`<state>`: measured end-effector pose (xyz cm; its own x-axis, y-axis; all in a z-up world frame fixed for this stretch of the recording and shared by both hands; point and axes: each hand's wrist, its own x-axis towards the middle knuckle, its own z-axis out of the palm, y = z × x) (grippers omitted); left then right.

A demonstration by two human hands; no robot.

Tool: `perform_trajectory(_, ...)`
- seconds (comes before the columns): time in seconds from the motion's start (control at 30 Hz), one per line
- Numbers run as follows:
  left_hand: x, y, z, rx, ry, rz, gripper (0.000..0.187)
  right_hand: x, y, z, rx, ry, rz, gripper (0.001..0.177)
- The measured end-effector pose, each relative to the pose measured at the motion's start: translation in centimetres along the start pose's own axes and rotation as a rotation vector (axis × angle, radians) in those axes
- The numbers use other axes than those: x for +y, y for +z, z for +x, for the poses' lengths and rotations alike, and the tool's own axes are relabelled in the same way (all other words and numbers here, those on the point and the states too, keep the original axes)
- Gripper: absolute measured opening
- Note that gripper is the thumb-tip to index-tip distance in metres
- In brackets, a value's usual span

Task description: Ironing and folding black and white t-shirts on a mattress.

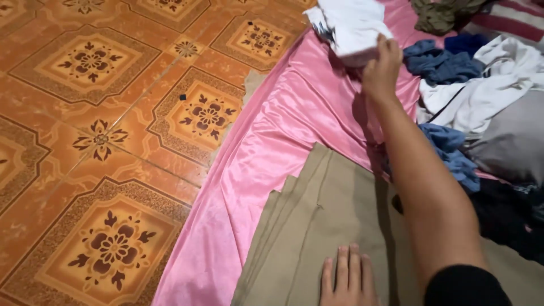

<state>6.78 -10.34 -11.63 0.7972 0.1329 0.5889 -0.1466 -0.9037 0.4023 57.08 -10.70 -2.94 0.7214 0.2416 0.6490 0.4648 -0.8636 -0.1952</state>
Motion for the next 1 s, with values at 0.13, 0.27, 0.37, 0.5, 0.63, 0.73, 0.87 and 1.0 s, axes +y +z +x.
perform_trajectory(0.13,-0.6,0.5,-0.3,-0.046,-0.003,-0.028,0.052,0.2,-5.4,0.8,0.156,-0.145,0.221,0.056)
perform_trajectory(0.27,-0.9,-3.5,3.0,-0.196,-0.030,-0.232,0.067,-3.3,-15.6,1.7,0.194,-0.076,0.406,0.066)
perform_trajectory(0.37,-0.8,-6.9,5.4,-0.331,-0.074,-0.320,0.069,-7.5,-25.7,0.4,0.176,-0.056,0.508,0.071)
perform_trajectory(0.5,-0.1,-10.2,7.1,-0.308,-0.159,-0.320,0.072,-12.6,-38.5,-5.2,0.110,-0.011,0.416,0.070)
perform_trajectory(0.63,1.5,-14.0,7.7,-0.311,-0.165,-0.404,0.087,-15.1,-47.8,-12.7,0.028,-0.060,0.650,0.067)
perform_trajectory(0.73,3.6,-16.3,7.7,-0.027,0.017,-0.590,0.105,-17.8,-51.5,-18.6,-0.062,0.128,0.868,0.068)
perform_trajectory(0.87,6.6,-13.3,4.4,0.016,-0.106,-1.076,0.084,-17.2,-52.3,-26.2,-0.150,0.363,1.249,0.071)
perform_trajectory(1.0,2.6,-5.0,1.0,-0.403,-0.328,-1.252,0.038,-14.2,-53.3,-31.4,-0.095,0.605,1.182,0.074)
